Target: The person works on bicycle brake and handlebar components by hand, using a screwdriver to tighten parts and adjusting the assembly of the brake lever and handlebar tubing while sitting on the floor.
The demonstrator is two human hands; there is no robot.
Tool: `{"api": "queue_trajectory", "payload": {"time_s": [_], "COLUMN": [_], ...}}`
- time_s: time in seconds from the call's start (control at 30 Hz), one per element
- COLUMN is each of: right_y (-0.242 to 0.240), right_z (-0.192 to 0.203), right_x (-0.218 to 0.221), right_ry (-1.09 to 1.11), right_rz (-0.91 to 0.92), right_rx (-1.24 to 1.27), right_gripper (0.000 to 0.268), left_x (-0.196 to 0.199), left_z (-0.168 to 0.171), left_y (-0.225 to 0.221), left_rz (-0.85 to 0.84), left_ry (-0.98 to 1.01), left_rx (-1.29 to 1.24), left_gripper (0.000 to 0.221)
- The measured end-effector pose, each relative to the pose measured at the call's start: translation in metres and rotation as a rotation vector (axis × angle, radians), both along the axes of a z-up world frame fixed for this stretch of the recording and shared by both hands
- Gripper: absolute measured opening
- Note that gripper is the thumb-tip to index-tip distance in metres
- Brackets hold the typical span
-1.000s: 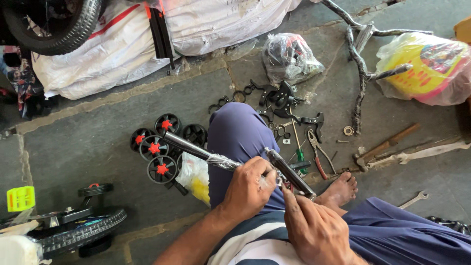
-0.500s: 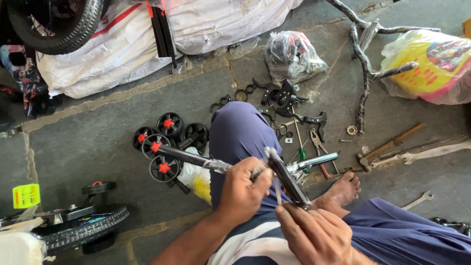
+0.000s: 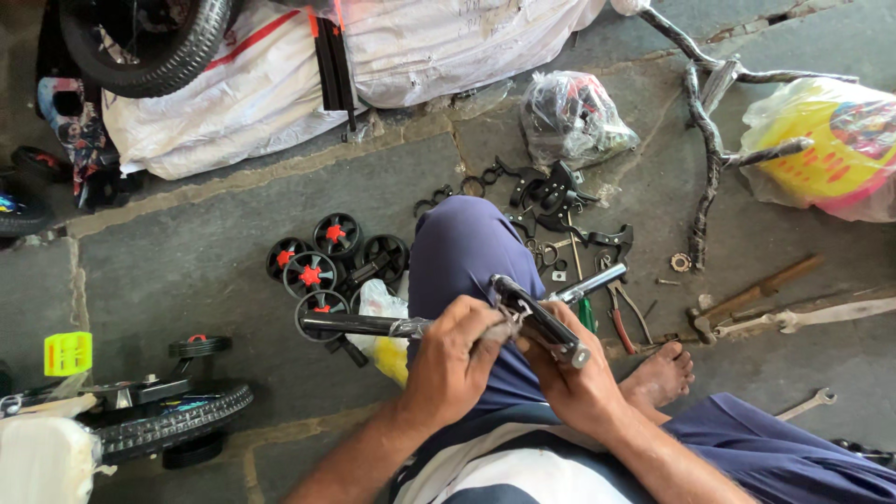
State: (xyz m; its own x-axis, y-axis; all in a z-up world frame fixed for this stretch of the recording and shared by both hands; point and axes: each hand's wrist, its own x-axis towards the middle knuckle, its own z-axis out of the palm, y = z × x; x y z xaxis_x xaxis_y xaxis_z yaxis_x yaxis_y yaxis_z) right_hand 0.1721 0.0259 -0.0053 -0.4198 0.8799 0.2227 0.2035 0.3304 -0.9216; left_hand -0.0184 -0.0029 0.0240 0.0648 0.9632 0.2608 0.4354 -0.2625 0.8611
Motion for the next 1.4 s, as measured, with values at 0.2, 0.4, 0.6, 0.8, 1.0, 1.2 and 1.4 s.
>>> {"api": "queue_trajectory", "payload": {"time_s": [0.2,0.4,0.6,0.8,1.0,1.2,1.4], "right_y": [-0.001,0.000,0.015,0.005,0.004,0.000,-0.003], "right_z": [-0.013,-0.015,-0.018,-0.037,-0.028,-0.042,-0.072], "right_x": [0.005,-0.002,0.008,-0.002,-0.008,-0.011,-0.009], "right_ry": [0.129,-0.104,-0.170,-0.102,0.022,0.164,0.116], "right_rz": [-0.008,-0.151,0.076,-0.139,-0.150,-0.259,-0.342], "right_rx": [-0.149,0.211,0.646,0.272,0.160,-0.177,-0.234], "right_gripper": [0.009,0.021,0.041,0.021,0.014,0.010,0.012], "left_x": [-0.004,-0.008,-0.008,-0.009,0.000,-0.008,-0.017], "left_z": [-0.014,-0.014,-0.018,-0.006,-0.003,-0.008,-0.031], "left_y": [-0.010,-0.007,-0.007,-0.006,0.005,0.003,0.005], "left_rz": [-0.086,-0.177,-0.168,-0.038,-0.012,-0.169,-0.247], "left_ry": [0.135,0.205,0.207,0.262,0.531,0.535,0.619], "left_rx": [0.062,0.156,0.181,0.191,0.214,0.297,0.412], "left_gripper": [0.023,0.024,0.021,0.037,0.033,0.026,0.031]}}
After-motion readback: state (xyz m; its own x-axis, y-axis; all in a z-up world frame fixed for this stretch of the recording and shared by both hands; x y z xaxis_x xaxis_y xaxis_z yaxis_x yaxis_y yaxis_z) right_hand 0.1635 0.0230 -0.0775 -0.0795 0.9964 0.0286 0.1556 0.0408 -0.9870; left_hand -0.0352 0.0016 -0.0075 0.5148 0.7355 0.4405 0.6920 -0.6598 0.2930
